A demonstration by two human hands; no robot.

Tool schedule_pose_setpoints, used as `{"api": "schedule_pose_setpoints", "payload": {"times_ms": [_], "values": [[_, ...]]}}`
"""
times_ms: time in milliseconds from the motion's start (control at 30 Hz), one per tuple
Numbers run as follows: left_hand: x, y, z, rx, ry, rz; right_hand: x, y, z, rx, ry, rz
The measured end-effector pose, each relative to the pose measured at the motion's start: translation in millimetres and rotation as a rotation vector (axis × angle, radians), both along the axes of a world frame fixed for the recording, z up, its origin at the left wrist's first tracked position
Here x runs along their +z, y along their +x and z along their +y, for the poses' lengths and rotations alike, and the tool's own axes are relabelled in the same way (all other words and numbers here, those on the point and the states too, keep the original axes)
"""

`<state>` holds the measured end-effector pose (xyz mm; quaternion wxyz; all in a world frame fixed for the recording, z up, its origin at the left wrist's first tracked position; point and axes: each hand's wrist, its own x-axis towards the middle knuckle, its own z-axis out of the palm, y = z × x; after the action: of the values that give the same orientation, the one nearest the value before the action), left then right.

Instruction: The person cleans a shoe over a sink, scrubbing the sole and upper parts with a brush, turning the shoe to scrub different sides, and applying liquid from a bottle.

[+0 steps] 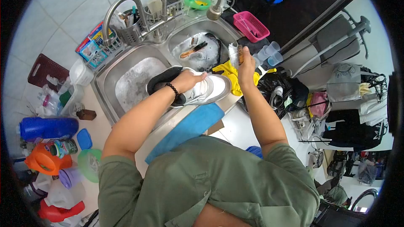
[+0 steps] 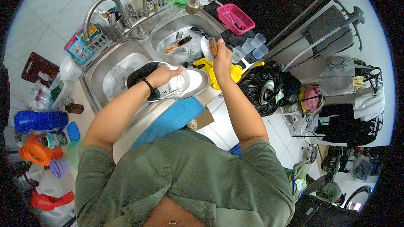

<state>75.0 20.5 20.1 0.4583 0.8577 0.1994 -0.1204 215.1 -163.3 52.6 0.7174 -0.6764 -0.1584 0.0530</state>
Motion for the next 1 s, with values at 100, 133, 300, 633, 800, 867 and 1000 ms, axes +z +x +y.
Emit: {"api": "schedule_pose_setpoints", "payload": {"times_ms": [100, 133, 300, 633, 800, 867, 1000], "values": [[-1, -6, -4, -0.025, 0.018, -0.121, 8, -6, -2, -0.002, -0.027, -0.003], [1, -6, -4, -0.024, -0.024, -0.102, 7, -5, -3, 0.0, -0.042, -0.02], [7, -5, -5, -0.009, -0.089, -0.054, 12, -1, -4, 0.05, -0.054, -0.131], [-2, 4, -9, 0.034, -0.627, -0.014, 37, -11, 20, 0.764, -0.562, -1.527], [-3, 9, -1, -0.045, -0.728, -0.034, 56, -5, 30, 0.711, -0.525, -1.575], [-17, 13, 0, -0.034, -0.719, -0.036, 37, -16, 33, 0.987, -0.536, -1.526], [-5, 13, 9, -0.097, -0.65, 0.099, 40, 22, 35, 0.725, -0.661, -1.553]]}}
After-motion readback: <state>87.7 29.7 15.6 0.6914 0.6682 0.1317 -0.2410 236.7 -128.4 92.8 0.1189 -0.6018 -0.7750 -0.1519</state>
